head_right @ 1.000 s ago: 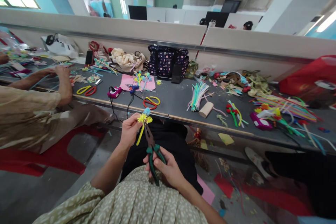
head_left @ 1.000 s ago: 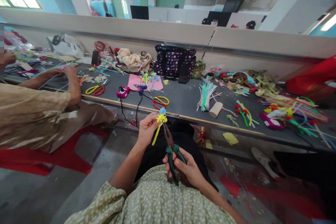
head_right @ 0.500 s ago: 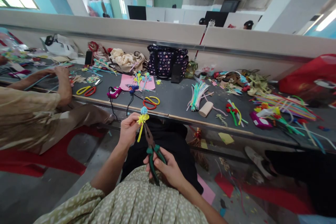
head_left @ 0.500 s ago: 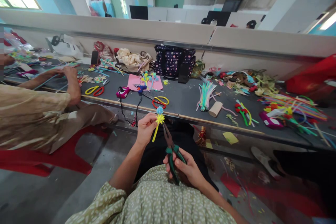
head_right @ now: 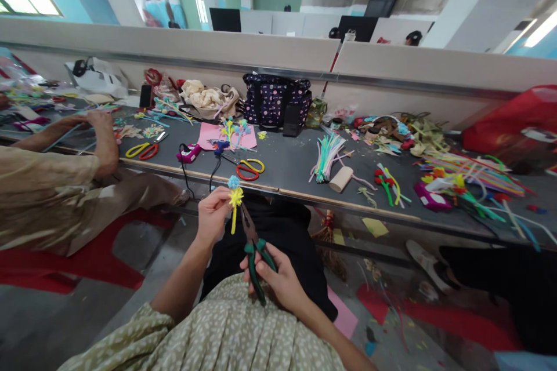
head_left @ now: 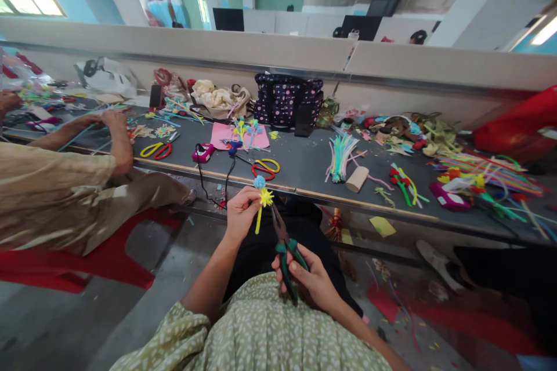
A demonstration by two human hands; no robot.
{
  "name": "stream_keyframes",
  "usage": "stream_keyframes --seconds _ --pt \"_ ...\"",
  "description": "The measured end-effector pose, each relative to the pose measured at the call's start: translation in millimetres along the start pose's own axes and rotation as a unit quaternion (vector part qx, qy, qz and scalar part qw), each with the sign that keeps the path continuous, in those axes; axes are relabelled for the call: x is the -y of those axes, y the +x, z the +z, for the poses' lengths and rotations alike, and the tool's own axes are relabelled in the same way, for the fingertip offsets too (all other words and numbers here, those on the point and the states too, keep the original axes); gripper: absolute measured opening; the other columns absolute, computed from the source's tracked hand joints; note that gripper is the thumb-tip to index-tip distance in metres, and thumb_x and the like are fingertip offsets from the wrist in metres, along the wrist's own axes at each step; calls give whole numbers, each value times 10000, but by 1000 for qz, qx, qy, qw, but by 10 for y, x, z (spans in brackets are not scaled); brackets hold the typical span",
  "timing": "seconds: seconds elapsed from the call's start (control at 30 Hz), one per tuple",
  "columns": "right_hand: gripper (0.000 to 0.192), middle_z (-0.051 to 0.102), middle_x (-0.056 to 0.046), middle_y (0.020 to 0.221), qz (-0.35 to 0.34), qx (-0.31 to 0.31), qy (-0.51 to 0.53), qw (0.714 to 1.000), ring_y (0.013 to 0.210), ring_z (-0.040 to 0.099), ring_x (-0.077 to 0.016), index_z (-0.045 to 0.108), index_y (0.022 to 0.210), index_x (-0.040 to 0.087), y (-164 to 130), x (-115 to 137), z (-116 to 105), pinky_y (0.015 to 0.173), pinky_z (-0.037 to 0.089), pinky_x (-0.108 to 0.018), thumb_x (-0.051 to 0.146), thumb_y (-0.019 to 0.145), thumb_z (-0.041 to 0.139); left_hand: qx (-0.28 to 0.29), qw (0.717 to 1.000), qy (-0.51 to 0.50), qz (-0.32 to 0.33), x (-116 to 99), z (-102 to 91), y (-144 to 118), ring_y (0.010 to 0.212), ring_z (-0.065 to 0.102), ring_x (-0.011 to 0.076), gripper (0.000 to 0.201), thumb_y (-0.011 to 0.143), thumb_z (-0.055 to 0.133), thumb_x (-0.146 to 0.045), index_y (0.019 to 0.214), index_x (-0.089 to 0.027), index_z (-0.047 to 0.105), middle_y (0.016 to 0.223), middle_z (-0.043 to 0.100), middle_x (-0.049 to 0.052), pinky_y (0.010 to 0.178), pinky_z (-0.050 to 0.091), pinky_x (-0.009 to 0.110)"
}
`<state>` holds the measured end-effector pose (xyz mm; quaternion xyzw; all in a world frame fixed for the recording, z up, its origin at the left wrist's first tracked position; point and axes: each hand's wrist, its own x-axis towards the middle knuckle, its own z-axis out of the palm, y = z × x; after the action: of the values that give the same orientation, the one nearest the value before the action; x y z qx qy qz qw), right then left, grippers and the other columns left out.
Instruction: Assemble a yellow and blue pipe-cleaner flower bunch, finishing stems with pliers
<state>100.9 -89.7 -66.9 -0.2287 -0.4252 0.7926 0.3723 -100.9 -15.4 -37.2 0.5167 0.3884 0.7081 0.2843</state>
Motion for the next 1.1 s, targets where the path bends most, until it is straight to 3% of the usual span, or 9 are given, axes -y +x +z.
stream_keyframes --seconds 0.17,0.37,0.57,0.87,1.1 --pt "289 677 -126 1008 3 20 23 1000 738 670 -167 544 901 164 0 22 6 588 561 -283 397 830 698 6 1000 1 6 11 8 -2 769 582 162 25 748 703 -193 740 -174 717 787 627 46 686 462 270" --pt "335 669 -144 1060 10 34 42 998 720 669 -164 559 918 156 -13 16 11 638 581 -336 422 800 724 -5 998 -52 -33 28 27 -5 761 573 158 83 706 756 -242 707 -170 714 779 619 44 689 450 270" --pt "275 674 -110 1009 8 23 46 999 697 665 -145 554 898 168 -4 7 -6 569 555 -264 386 826 706 -4 998 -59 -33 46 29 -8 748 574 154 70 698 756 -231 711 -175 717 775 620 42 669 447 264" --pt "227 663 -101 1005 -8 9 24 1000 679 649 -134 552 890 173 -1 -12 -13 531 533 -243 362 857 673 -2 999 28 42 22 -27 -6 749 595 168 40 742 712 -189 764 -198 745 785 650 49 668 469 281" --pt "233 677 -90 939 -34 -30 -50 998 598 616 -117 545 875 171 -7 7 29 529 522 -250 381 872 647 9 993 74 90 9 -71 4 754 607 178 83 748 706 -171 801 -208 757 783 663 49 691 481 298"
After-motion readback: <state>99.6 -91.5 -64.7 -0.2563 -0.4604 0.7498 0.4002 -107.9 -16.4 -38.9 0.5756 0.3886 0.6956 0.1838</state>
